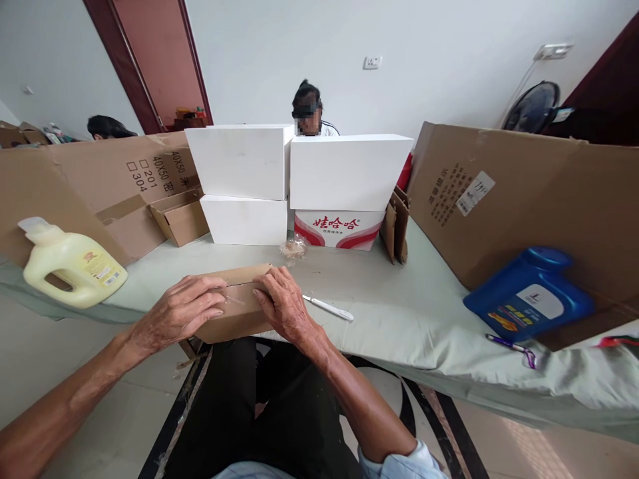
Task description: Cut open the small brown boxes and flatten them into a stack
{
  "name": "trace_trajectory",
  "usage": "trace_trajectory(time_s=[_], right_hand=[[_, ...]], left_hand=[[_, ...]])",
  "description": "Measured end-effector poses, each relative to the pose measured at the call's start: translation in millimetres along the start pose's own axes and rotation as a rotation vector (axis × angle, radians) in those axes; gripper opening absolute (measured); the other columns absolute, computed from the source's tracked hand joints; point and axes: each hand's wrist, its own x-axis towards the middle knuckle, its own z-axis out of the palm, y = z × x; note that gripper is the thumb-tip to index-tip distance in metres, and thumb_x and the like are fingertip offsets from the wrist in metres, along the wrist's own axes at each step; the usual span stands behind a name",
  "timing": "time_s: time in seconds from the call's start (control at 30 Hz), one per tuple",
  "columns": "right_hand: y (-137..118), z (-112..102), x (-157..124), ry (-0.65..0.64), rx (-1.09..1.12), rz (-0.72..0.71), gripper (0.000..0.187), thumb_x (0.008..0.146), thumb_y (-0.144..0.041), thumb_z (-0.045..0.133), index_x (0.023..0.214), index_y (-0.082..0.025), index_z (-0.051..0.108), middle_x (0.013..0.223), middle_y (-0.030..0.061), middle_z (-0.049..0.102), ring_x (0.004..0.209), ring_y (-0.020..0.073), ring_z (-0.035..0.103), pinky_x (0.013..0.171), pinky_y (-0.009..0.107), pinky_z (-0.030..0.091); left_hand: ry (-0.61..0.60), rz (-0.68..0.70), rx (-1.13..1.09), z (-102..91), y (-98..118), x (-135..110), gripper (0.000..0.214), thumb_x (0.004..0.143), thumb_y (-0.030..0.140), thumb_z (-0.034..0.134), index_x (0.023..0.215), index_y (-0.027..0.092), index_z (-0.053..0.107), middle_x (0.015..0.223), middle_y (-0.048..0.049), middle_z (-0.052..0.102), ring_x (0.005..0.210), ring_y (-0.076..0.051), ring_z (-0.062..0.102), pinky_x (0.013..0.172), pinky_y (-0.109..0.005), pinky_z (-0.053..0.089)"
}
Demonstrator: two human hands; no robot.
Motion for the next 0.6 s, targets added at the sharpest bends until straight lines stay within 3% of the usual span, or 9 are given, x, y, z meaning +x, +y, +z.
trace_trajectory(time_s=[0.2,0.6], right_hand=[[-2.5,-1.6,-0.6,-0.028,0.0,0.028,0.012,0.11,-0.018,0.054,0.113,-0.023,0.063,0.096,0.0068,0.065,0.09,0.0251,0.055,0.082,0.04,0.045],[-4.6,-2.1,-1.0,-0.013,0.021,0.008,0.01,0.111,-0.017,0.054,0.11,-0.023,0.062,0.094,0.0055,0.063,0.088,0.024,0.054,0.081,0.04,0.044]], left_hand=[[0.033,0.018,-0.025,-0.3,-7.2,1.6,0.021,0.104,0.006,0.059,0.102,0.021,0.072,0.116,-0.0085,0.074,0.094,-0.019,0.07,0.081,-0.032,0.054],[0.012,0.121,0.197,-2.7,1.3,5.0,0.023,0.104,0.002,0.054,0.098,0.018,0.069,0.11,-0.0102,0.075,0.09,-0.021,0.07,0.078,-0.035,0.05]])
